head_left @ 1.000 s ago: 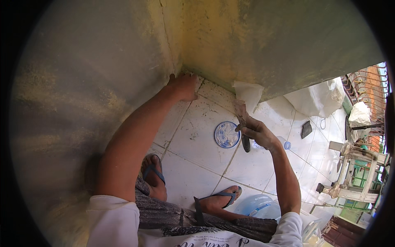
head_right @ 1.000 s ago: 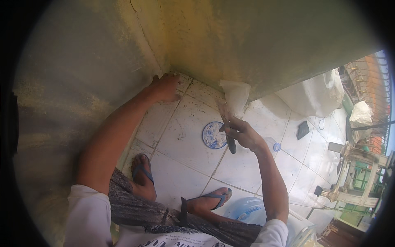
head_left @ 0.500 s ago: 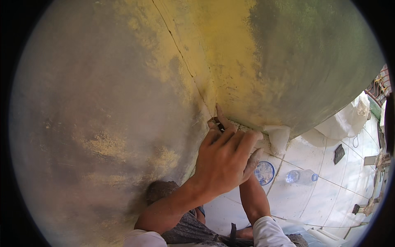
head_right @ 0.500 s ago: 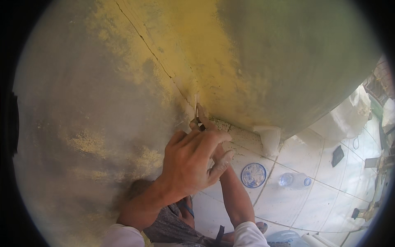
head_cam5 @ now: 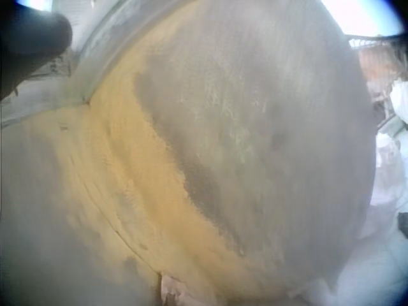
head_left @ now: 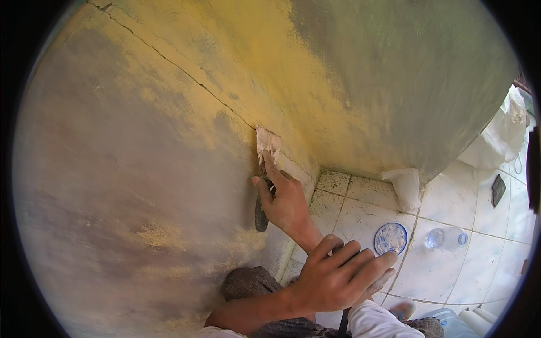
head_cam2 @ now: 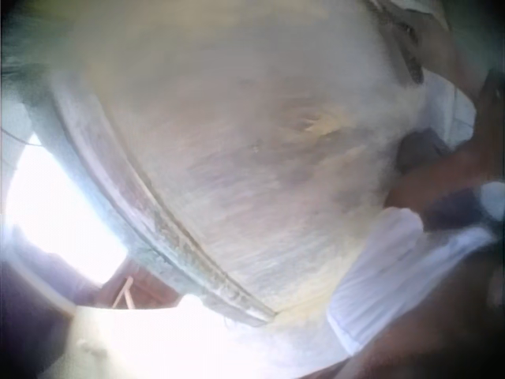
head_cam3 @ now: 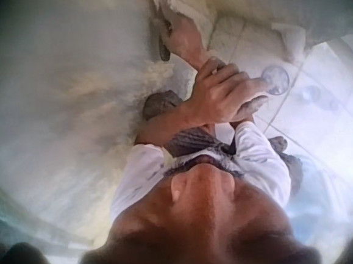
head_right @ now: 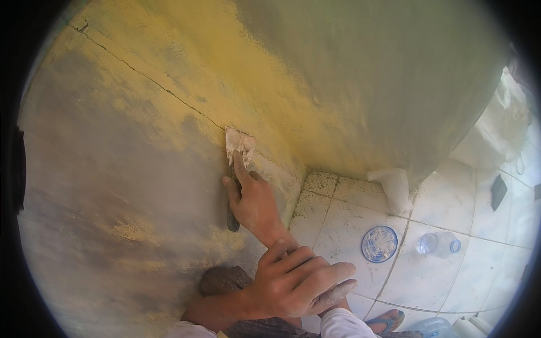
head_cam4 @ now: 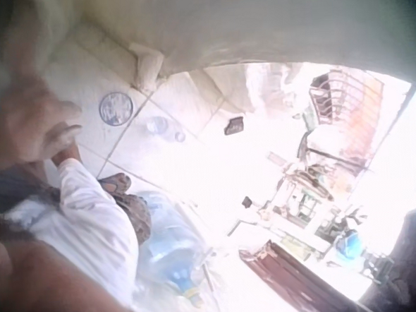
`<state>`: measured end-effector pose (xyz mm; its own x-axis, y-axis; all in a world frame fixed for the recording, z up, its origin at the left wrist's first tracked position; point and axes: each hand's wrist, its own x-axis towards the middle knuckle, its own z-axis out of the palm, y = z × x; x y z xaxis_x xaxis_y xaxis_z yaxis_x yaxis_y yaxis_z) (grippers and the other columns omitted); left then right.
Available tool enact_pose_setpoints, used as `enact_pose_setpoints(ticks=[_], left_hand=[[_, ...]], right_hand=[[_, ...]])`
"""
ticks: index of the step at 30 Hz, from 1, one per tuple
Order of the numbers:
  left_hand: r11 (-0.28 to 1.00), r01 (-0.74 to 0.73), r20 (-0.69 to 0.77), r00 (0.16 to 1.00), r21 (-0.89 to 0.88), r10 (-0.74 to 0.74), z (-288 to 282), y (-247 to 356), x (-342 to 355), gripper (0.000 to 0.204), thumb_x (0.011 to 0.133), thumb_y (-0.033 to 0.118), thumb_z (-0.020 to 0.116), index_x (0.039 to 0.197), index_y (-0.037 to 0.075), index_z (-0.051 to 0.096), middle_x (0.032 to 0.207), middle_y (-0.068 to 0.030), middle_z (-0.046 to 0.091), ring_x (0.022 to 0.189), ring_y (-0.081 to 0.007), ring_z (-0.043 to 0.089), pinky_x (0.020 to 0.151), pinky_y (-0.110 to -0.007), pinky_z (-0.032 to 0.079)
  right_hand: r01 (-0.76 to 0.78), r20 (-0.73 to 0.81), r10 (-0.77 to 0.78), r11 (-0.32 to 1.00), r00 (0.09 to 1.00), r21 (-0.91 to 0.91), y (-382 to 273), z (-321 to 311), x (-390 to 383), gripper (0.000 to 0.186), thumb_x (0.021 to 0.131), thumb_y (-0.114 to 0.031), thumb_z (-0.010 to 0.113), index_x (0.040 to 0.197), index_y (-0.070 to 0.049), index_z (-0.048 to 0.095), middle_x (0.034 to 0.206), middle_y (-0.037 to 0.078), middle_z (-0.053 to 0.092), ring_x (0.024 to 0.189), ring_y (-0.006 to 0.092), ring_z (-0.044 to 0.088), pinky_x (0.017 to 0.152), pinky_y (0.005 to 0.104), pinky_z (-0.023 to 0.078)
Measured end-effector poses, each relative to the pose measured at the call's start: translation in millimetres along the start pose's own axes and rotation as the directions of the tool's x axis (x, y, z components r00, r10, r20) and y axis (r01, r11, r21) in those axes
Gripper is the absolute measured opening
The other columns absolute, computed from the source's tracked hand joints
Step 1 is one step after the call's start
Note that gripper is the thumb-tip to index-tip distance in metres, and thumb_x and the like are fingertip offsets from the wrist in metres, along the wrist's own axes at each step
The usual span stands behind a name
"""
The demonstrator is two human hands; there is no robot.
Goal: The person scoops a white paste from a small bowl using a trowel and applies it to a crack along the base of a wall. They repeatedly smooth the paste into the crack and along the wall-floor junction.
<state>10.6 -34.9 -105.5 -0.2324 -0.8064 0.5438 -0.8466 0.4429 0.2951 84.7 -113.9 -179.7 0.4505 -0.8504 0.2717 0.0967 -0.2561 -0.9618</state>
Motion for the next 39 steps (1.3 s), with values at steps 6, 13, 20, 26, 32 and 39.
enact_pose_setpoints(ticks=[6, 13, 20, 26, 32, 39], left_hand=[[0.999, -0.026, -0.048, 0.999, -0.025, 0.025, 2.6, 3.3, 1.2, 0.037, 0.081, 0.028, 0.089, 0.11, 0.012, 0.071, 0.07, 0.0067, 0.061, 0.061, -0.0109, 0.058, 0.066, -0.029, 0.038], [0.987, -0.024, -0.077, 0.997, -0.158, 0.012, -3.9, 9.9, -5.8, 0.033, 0.091, 0.024, 0.076, 0.12, 0.01, 0.071, 0.084, 0.0012, 0.065, 0.082, -0.0153, 0.061, 0.075, -0.034, 0.042], [0.956, -0.224, -0.326, 0.933, -0.191, 0.153, -16.0, 13.0, -3.1, 0.031, 0.081, 0.024, 0.081, 0.108, 0.014, 0.072, 0.078, 0.005, 0.052, 0.071, -0.0119, 0.056, 0.067, -0.032, 0.038], [0.93, -0.256, -0.484, 0.869, -0.263, 0.102, -34.5, 14.8, -7.6, 0.028, 0.094, 0.023, 0.068, 0.119, 0.011, 0.067, 0.083, 0.0022, 0.057, 0.075, -0.0123, 0.055, 0.071, -0.033, 0.037], [0.887, -0.298, -0.57, 0.82, -0.351, 0.05, -37.0, 21.7, -17.4, 0.026, 0.097, 0.025, 0.07, 0.119, 0.014, 0.068, 0.084, 0.0052, 0.057, 0.077, -0.0101, 0.056, 0.072, -0.033, 0.037], [0.911, -0.281, -0.573, 0.817, -0.301, 0.063, -47.9, 21.5, -16.4, 0.031, 0.093, 0.029, 0.074, 0.12, 0.015, 0.068, 0.084, 0.0043, 0.058, 0.078, -0.0118, 0.056, 0.073, -0.035, 0.037]], right_hand=[[0.0, 0.132, 0.01, 0.997, 0.991, -0.074, 6.9, 3.9, 3.9, 0.057, 0.103, -0.023, 0.064, 0.15, 0.005, 0.049, 0.083, 0.025, 0.065, 0.07, 0.0378, 0.065, 0.07, 0.0413, 0.051], [-0.299, 0.295, 0.261, 0.95, 0.919, 0.092, 16.0, -47.5, -7.3, 0.052, 0.105, -0.026, 0.063, 0.148, 0.003, 0.054, 0.081, 0.01, 0.07, 0.072, 0.0204, 0.067, 0.068, 0.0337, 0.052], [-0.604, 0.387, 0.464, 0.626, 0.797, 0.493, 9.1, -64.8, 54.6, 0.032, 0.105, -0.025, 0.063, 0.128, -0.003, 0.066, 0.087, 0.012, 0.068, 0.062, 0.0137, 0.061, 0.05, 0.0244, 0.047], [-0.666, 0.573, 0.341, 0.371, 0.746, 0.647, -21.8, -80.3, 78.4, 0.025, 0.106, -0.025, 0.057, 0.116, -0.003, 0.063, 0.08, 0.015, 0.064, 0.048, 0.0101, 0.05, 0.037, 0.0186, 0.038], [-0.637, 0.516, 0.386, 0.57, 0.765, 0.519, -67.4, -72.2, 66.7, 0.032, 0.107, -0.026, 0.056, 0.125, -0.002, 0.062, 0.082, 0.014, 0.064, 0.051, 0.0101, 0.052, 0.04, 0.0199, 0.038], [-0.285, 0.171, 0.268, 0.955, 0.948, 0.085, -49.4, -29.6, 21.4, 0.056, 0.107, -0.027, 0.057, 0.154, 0.0, 0.048, 0.081, 0.003, 0.064, 0.073, 0.0086, 0.058, 0.069, 0.0265, 0.049]])
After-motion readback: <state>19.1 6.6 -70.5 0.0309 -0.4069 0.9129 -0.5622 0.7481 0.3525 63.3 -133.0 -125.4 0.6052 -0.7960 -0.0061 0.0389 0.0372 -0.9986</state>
